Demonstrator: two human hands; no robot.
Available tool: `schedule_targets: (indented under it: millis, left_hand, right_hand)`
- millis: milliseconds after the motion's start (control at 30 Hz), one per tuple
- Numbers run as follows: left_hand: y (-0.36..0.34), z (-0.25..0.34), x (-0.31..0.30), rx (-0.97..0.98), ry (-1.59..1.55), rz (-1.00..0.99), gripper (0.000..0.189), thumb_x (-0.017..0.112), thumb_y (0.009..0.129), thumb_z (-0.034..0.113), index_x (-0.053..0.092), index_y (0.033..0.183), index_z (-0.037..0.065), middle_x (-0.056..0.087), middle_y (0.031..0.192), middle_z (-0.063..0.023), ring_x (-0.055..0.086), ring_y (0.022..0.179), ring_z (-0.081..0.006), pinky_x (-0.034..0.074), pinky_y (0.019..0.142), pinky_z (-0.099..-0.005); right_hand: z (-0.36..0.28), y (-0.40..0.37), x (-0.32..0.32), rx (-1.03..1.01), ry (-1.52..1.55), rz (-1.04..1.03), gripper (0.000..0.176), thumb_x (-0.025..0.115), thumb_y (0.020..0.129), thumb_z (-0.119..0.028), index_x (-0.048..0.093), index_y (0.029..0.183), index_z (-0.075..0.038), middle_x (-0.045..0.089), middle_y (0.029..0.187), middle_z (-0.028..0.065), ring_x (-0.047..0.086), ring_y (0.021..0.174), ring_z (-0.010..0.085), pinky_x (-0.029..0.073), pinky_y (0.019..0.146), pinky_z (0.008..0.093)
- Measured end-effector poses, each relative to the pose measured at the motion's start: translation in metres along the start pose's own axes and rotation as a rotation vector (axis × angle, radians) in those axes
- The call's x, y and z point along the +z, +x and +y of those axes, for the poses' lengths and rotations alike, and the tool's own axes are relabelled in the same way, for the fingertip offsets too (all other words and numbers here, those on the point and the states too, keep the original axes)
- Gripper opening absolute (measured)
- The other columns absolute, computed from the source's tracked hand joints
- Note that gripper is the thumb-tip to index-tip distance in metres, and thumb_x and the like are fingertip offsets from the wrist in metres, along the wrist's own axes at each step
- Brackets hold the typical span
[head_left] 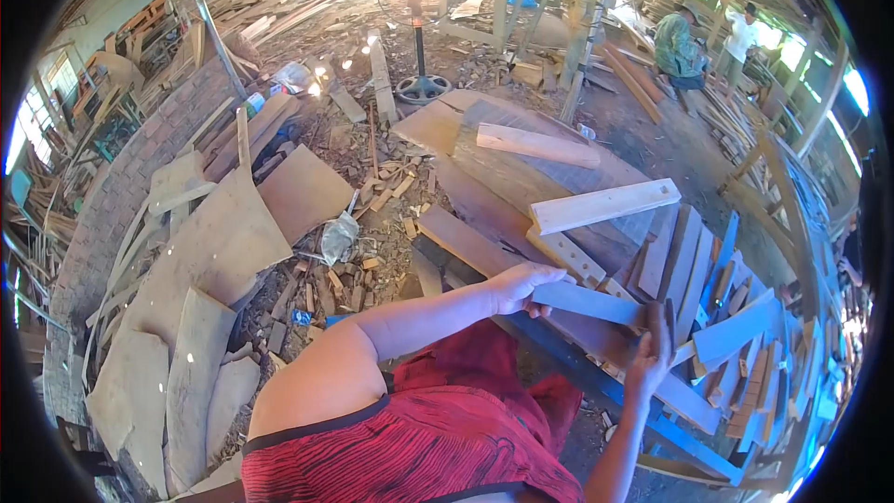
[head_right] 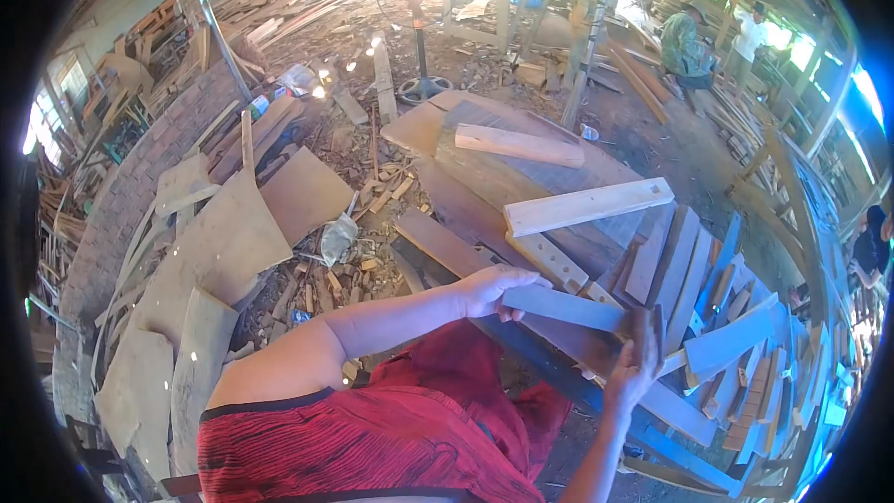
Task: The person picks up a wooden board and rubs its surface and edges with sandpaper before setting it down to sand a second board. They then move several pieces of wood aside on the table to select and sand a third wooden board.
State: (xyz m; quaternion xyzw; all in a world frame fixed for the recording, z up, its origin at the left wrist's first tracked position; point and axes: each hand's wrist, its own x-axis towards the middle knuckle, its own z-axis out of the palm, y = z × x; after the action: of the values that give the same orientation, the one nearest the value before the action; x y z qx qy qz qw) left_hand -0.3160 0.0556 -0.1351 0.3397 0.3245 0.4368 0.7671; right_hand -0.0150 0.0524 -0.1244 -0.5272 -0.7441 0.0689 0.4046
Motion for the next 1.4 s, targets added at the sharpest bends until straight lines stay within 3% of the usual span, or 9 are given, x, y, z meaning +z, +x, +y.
schedule_targets:
  millis: [167,367,433,500,633,767,933,1200,1400]
  left_hand:
    - [-0.003,0.001,0.01,-0.035,0.058,0.115,0.064,0.039,0.095,0.057,0.058,0.121,0.001,0.065,0.082,-0.0074,0.057,0.054,-0.0133,0.041,0.041,-0.0235]
    - [0.006,-0.003,0.014,-0.009,-0.006,0.297,0.055,0.046,0.095,0.053,0.064,0.11,0.004,0.064,0.077,-0.0059,0.054,0.048,-0.0122,0.038,0.038,-0.0236]
    - [0.002,-0.002,0.009,0.037,0.094,0.144,0.047,0.053,0.094,0.046,0.062,0.113,0.003,0.064,0.08,-0.007,0.054,0.049,-0.0116,0.036,0.037,-0.0226]
    - [0.003,-0.006,0.005,0.036,0.059,0.139,0.047,0.054,0.094,0.044,0.062,0.113,0.003,0.064,0.08,-0.0072,0.054,0.049,-0.0116,0.035,0.037,-0.0222]
    - [0.002,-0.003,0.013,0.033,0.012,0.151,0.05,0.054,0.094,0.045,0.061,0.113,-0.001,0.062,0.075,-0.0069,0.054,0.048,-0.0107,0.035,0.036,-0.0206]
    - [-0.005,0.002,0.02,0.001,-0.012,0.217,0.055,0.053,0.093,0.05,0.061,0.111,-0.002,0.061,0.07,-0.0056,0.054,0.047,-0.0101,0.035,0.036,-0.0206]
    - [-0.008,-0.001,0.015,0.021,-0.045,0.351,0.052,0.055,0.092,0.049,0.063,0.109,0.001,0.061,0.069,-0.0047,0.054,0.047,-0.0105,0.037,0.037,-0.0213]
    - [-0.022,0.0,-0.004,0.052,-0.003,0.281,0.041,0.053,0.095,0.039,0.065,0.106,0.002,0.062,0.072,-0.0066,0.052,0.046,-0.012,0.032,0.037,-0.0217]
    - [-0.018,0.003,-0.006,0.027,0.006,0.314,0.041,0.056,0.093,0.039,0.065,0.101,0.001,0.064,0.078,-0.0061,0.051,0.048,-0.0119,0.034,0.038,-0.0211]
  right_hand:
    - [-0.098,-0.012,0.037,-0.077,-0.101,-0.159,0.053,0.059,0.083,-0.012,0.052,0.136,-0.017,0.051,0.137,0.0084,0.041,0.132,0.028,0.015,0.11,0.0567]
    - [-0.09,-0.017,0.051,-0.153,-0.129,-0.215,0.049,0.059,0.084,-0.016,0.054,0.133,-0.016,0.054,0.135,0.0099,0.046,0.13,0.0265,0.012,0.111,0.0573]
    - [-0.067,0.006,0.03,-0.152,-0.108,0.039,0.047,0.057,0.086,-0.009,0.056,0.132,-0.022,0.059,0.13,0.0071,0.049,0.126,0.0247,0.016,0.11,0.0486]
    - [0.014,0.005,0.027,0.053,-0.358,0.044,0.048,0.057,0.089,-0.014,0.052,0.136,-0.022,0.063,0.123,0.0065,0.055,0.118,0.0214,0.017,0.108,0.0525]
    - [0.009,0.014,0.015,0.275,-0.534,-0.027,0.046,0.058,0.09,-0.015,0.053,0.135,-0.022,0.063,0.121,0.0079,0.055,0.116,0.0223,0.018,0.107,0.0551]
    - [-0.078,-0.002,0.044,-0.181,-0.127,0.045,0.054,0.059,0.084,-0.015,0.049,0.137,-0.02,0.055,0.13,0.0134,0.048,0.125,0.0293,0.02,0.107,0.0586]
    - [-0.104,-0.02,0.056,-0.273,-0.114,-0.204,0.057,0.061,0.083,-0.022,0.048,0.139,-0.023,0.056,0.128,0.011,0.05,0.124,0.0259,0.015,0.107,0.0637]
    - [0.04,0.025,0.026,0.221,-0.578,-0.125,0.051,0.052,0.092,-0.032,0.042,0.142,-0.025,0.061,0.122,0.0131,0.055,0.117,0.0279,0.014,0.109,0.0626]
    - [-0.035,0.005,0.036,-0.008,-0.394,0.035,0.059,0.057,0.084,-0.023,0.043,0.141,-0.019,0.055,0.128,0.0182,0.047,0.124,0.0372,0.027,0.103,0.0597]
